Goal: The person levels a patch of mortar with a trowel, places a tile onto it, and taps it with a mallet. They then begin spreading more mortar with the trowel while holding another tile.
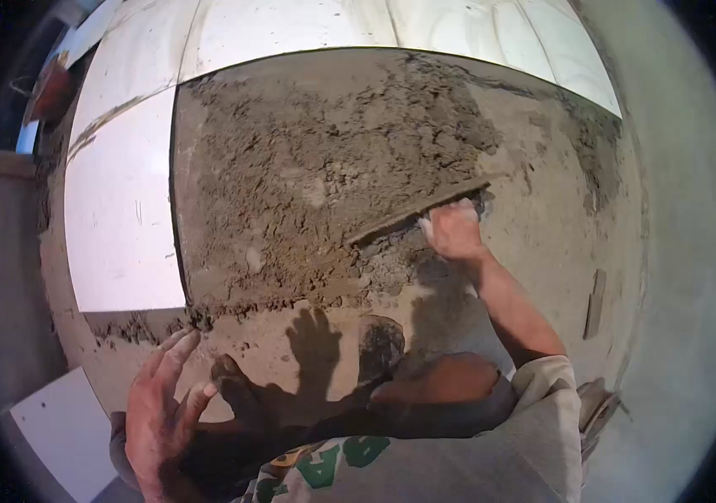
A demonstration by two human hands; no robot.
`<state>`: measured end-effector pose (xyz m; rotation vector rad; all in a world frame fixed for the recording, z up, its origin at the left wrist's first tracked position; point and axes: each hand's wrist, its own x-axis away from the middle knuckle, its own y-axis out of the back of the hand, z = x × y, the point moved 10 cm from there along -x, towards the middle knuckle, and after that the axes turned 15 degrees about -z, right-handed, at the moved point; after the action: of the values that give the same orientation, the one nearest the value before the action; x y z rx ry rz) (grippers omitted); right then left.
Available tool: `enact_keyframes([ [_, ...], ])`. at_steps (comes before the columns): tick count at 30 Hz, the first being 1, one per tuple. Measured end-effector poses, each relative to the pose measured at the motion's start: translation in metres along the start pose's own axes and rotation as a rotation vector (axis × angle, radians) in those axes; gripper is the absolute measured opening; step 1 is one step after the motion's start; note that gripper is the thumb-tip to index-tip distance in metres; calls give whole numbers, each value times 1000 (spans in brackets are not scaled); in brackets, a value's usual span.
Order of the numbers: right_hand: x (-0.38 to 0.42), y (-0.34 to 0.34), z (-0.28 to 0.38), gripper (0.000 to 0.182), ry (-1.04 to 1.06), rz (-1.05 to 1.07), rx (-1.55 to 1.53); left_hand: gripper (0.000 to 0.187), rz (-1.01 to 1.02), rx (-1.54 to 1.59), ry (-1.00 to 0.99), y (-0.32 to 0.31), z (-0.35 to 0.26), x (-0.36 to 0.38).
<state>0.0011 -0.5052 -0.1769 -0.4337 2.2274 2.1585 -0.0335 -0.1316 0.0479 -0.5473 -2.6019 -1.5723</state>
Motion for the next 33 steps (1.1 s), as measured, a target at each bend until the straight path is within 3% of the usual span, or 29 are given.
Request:
enact_keyframes([
  [3, -11, 24, -1, 39, -79, -45, -25, 52, 26, -26, -128, -17, -1, -9],
  [5, -19, 47, -26, 41, -264, -195, 48, 53, 61, -59, -78, -22, 0, -18],
  [6, -28, 39, -43, 44, -293, -154, 90, 53, 67, -57, -81, -25, 2, -20],
  [7, -47, 58, -56, 47, -520, -85, 4, 53, 75, -56, -83, -28, 2, -21],
  [8, -60, 58, -69, 47, -509, -164, 19, 53, 89, -78, -60, -29, 1, -21],
  [11, -107, 46, -92, 44, -571, -61, -6, 55, 58, -11, -102, -28, -14, -17],
  [20, -208, -36, -65, 42, -439, 51, -69, 55, 134, -36, 9, -55, 1, -19],
  [23, -191, -22, -29, 42, -272, 26, -105, 54, 149, -17, 20, -58, 1, -21],
  [27, -133, -10, 1, 41, -152, 146, -79, 54, 184, -24, 17, -59, 2, -25],
  [33, -44, 3, -12, 44, -221, 120, -88, 55, 235, 16, 3, -53, -5, -23],
])
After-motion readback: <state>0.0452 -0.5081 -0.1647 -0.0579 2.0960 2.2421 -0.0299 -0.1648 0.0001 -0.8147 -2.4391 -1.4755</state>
